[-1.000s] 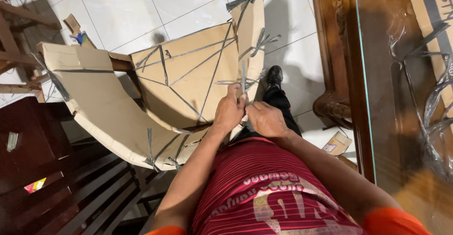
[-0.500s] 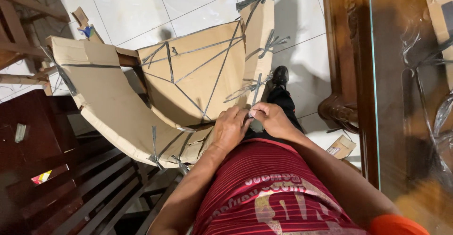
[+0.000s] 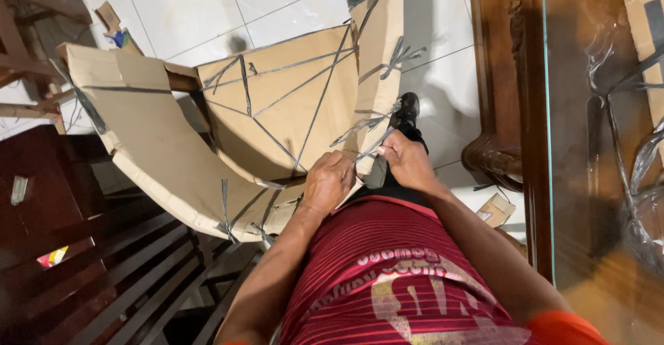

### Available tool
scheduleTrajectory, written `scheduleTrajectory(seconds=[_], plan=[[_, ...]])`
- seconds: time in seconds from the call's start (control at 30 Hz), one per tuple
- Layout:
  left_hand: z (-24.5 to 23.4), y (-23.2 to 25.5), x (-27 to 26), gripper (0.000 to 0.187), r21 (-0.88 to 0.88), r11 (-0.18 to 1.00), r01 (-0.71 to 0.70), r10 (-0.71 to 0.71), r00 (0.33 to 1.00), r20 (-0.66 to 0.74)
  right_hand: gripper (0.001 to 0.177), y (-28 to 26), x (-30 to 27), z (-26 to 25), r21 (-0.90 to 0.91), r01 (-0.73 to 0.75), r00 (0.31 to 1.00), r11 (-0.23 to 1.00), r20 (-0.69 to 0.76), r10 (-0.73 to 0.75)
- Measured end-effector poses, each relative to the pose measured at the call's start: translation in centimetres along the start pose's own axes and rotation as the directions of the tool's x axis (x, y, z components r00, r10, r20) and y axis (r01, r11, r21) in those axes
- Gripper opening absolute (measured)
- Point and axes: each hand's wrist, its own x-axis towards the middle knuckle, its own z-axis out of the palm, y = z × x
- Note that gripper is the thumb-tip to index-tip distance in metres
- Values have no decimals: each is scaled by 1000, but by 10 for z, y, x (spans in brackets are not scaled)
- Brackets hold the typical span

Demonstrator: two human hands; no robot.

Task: Wrapping a wooden chair with cardboard and securing it with plastic ties

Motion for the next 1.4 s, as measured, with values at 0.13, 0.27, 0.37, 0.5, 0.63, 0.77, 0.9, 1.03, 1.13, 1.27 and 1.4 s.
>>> scheduleTrajectory(seconds=[0.13,0.27,0.37,0.5,0.63,0.77,0.9,1.03,1.13,1.27,1.4], plan=[[-16,15,10,22,-99,994,50,-47,998,33,12,-1,3,-2,63,-21,1000,998,-19,22],[-9,24,12,5,-451,844,291,-287,955,79,7,4,-3,0,197,-79,996,977,67,67],[-7,39,27,4,-611,698,374,-382,916,123,6,12,-3,3,225,-90,993,970,93,70],[5,44,26,12,-686,495,533,-464,830,311,4,16,0,1,262,-98,991,960,116,69],[0,43,31,13,-740,394,546,-469,811,350,5,17,-2,1,231,-104,990,967,121,78],[17,32,26,11,-757,298,582,-507,768,391,8,12,-7,0,232,-120,988,965,125,93],[25,27,26,5,-738,294,608,-505,754,420,11,25,-8,2,232,-128,986,964,132,100],[22,31,25,17,-665,410,624,-470,770,432,14,9,-23,-7,271,-136,987,953,118,108],[23,33,26,20,-597,534,598,-435,800,413,15,20,-30,-6,310,-166,981,936,146,126],[17,34,31,27,-530,687,496,-346,866,361,17,-20,-52,-31,314,-187,976,931,169,139],[-8,44,42,22,-547,747,378,-226,918,325,15,-88,-68,-61,252,-164,984,954,108,141]])
